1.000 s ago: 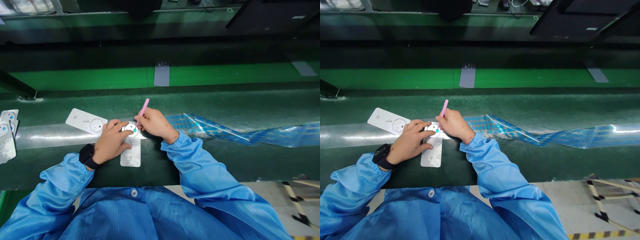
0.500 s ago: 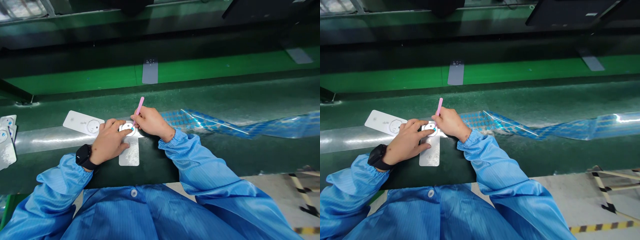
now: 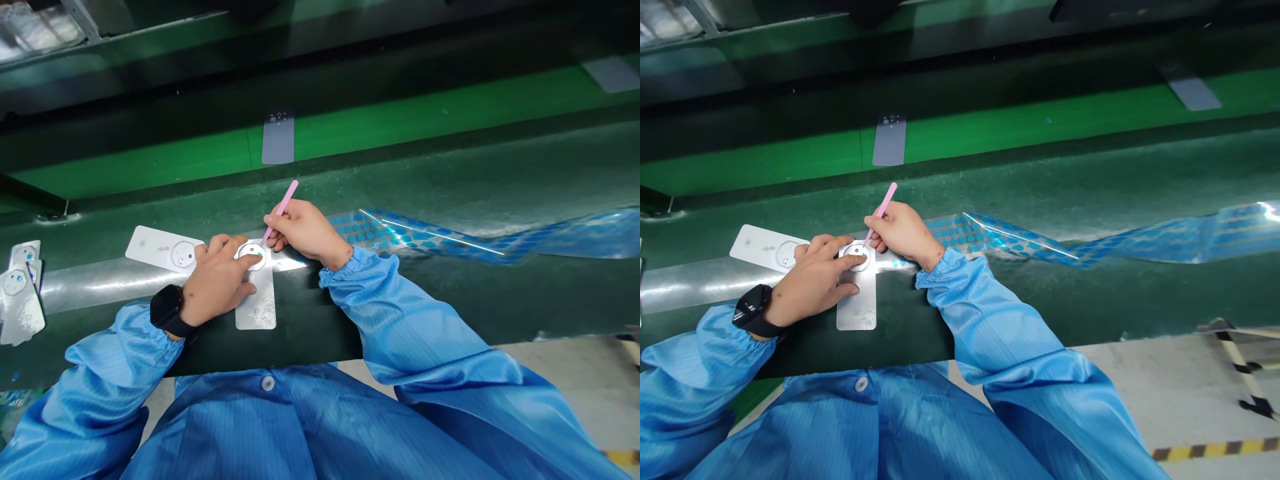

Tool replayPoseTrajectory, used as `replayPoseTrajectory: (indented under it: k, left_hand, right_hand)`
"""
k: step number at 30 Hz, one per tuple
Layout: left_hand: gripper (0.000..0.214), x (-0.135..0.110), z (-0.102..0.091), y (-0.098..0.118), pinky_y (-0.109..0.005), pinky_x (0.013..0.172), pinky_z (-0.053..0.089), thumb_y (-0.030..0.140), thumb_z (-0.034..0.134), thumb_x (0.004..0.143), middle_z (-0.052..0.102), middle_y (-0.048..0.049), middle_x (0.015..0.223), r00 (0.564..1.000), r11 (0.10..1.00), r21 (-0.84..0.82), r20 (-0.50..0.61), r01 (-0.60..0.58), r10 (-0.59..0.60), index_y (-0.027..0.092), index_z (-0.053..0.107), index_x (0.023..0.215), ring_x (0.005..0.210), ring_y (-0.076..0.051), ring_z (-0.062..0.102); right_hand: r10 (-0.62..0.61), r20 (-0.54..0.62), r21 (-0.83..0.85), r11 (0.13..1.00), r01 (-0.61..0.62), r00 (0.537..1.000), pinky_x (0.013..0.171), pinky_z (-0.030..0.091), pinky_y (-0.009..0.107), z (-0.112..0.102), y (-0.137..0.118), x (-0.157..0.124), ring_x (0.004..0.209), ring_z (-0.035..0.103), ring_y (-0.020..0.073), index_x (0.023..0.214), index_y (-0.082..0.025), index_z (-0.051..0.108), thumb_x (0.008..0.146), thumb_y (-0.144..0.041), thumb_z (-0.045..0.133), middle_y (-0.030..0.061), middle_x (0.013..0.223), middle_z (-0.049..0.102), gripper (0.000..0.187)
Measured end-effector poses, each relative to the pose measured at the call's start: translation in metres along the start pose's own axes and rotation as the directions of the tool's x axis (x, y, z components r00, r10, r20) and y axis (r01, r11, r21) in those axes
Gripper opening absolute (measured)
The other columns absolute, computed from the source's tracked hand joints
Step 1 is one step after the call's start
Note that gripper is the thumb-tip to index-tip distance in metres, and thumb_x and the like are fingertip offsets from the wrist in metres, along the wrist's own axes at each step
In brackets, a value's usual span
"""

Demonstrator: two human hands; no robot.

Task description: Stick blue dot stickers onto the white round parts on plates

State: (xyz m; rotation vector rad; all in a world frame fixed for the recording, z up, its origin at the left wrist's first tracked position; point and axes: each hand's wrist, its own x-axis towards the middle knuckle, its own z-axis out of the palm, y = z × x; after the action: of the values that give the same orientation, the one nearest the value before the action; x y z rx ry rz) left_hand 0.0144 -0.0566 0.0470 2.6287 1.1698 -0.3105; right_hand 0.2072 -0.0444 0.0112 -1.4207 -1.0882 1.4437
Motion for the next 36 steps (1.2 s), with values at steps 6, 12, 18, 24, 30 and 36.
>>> replayPoseTrajectory:
  k: [6, 12, 18, 24, 30, 36]
  left_hand:
    - [0.049, 0.004, 0.003, 0.0, -0.058, 0.094, 0.04, 0.028, 0.082, 0.071, 0.055, -0.0112, 0.145, 1.0, 1.0, 0.005, -0.01, 0.017, -0.017, 0.025, 0.071, 0.118, 0.127, -0.041, 0.039]
    - [0.047, 0.009, 0.003, 0.001, -0.055, 0.089, 0.04, 0.034, 0.082, 0.071, 0.057, -0.0096, 0.142, 1.0, 0.999, 0.029, -0.022, 0.022, -0.022, 0.031, 0.073, 0.116, 0.123, -0.039, 0.039]
    - [0.037, 0.01, 0.001, 0.001, -0.057, 0.09, 0.04, 0.032, 0.083, 0.069, 0.057, -0.0109, 0.14, 1.0, 1.0, 0.017, -0.02, 0.019, -0.019, 0.028, 0.076, 0.106, 0.125, -0.04, 0.039]
    - [0.046, 0.015, -0.005, 0.007, -0.053, 0.095, 0.041, 0.025, 0.085, 0.066, 0.057, -0.0128, 0.134, 0.997, 0.997, -0.003, 0.015, 0.071, -0.071, 0.021, 0.066, 0.107, 0.127, -0.038, 0.042]
    - [0.03, 0.024, -0.021, -0.001, -0.033, 0.091, 0.047, 0.011, 0.071, 0.074, 0.061, -0.0072, 0.113, 0.998, 0.954, -0.297, -0.006, 0.052, -0.056, 0.018, 0.058, 0.1, 0.11, -0.022, 0.057]
    - [0.015, -0.048, -0.069, -0.087, -0.024, 0.069, 0.039, 0.005, 0.045, 0.071, 0.055, 0.0029, 0.076, 0.873, 0.884, -0.458, -0.39, 0.093, -0.294, 0.019, 0.049, 0.074, 0.073, -0.012, 0.05]
  right_hand:
    - [0.003, 0.016, 0.073, 0.997, -0.005, 1.0, 0.045, 0.054, 0.019, 0.0, -0.001, 0.001, 0.045, 0.061, 0.0108, 0.072, -0.017, 0.056, 0.095, -0.013, 0.06, 0.0005, 0.054, 0.064, 0.024]
    - [-0.019, 0.008, 0.113, 0.993, 0.018, 1.0, 0.044, 0.053, 0.017, 0.001, 0.002, 0.003, 0.044, 0.061, 0.0098, 0.07, -0.016, 0.056, 0.095, -0.012, 0.06, 0.0005, 0.054, 0.064, 0.026]
    - [-0.004, 0.004, 0.151, 0.989, 0.003, 1.0, 0.043, 0.052, 0.016, 0.001, 0.001, 0.002, 0.045, 0.063, 0.0105, 0.068, -0.016, 0.055, 0.094, -0.012, 0.061, 0.0007, 0.053, 0.063, 0.028]
    - [0.0, 0.026, 0.218, 0.976, -0.005, 1.0, 0.043, 0.053, 0.017, -0.003, 0.003, 0.003, 0.043, 0.06, 0.0104, 0.067, -0.016, 0.056, 0.088, -0.022, 0.07, 0.0016, 0.052, 0.064, 0.026]
    - [-0.07, 0.017, 0.292, 0.954, 0.062, 0.997, 0.047, 0.056, 0.024, -0.02, 0.016, 0.008, 0.049, 0.064, 0.0152, 0.067, -0.019, 0.064, 0.072, -0.039, 0.082, 0.0049, 0.059, 0.068, 0.027]
    - [-0.05, -0.001, 0.294, 0.955, 0.048, 0.999, 0.049, 0.058, 0.027, -0.031, 0.02, 0.012, 0.052, 0.067, 0.0189, 0.064, -0.022, 0.063, 0.077, -0.04, 0.075, 0.005, 0.057, 0.065, 0.025]
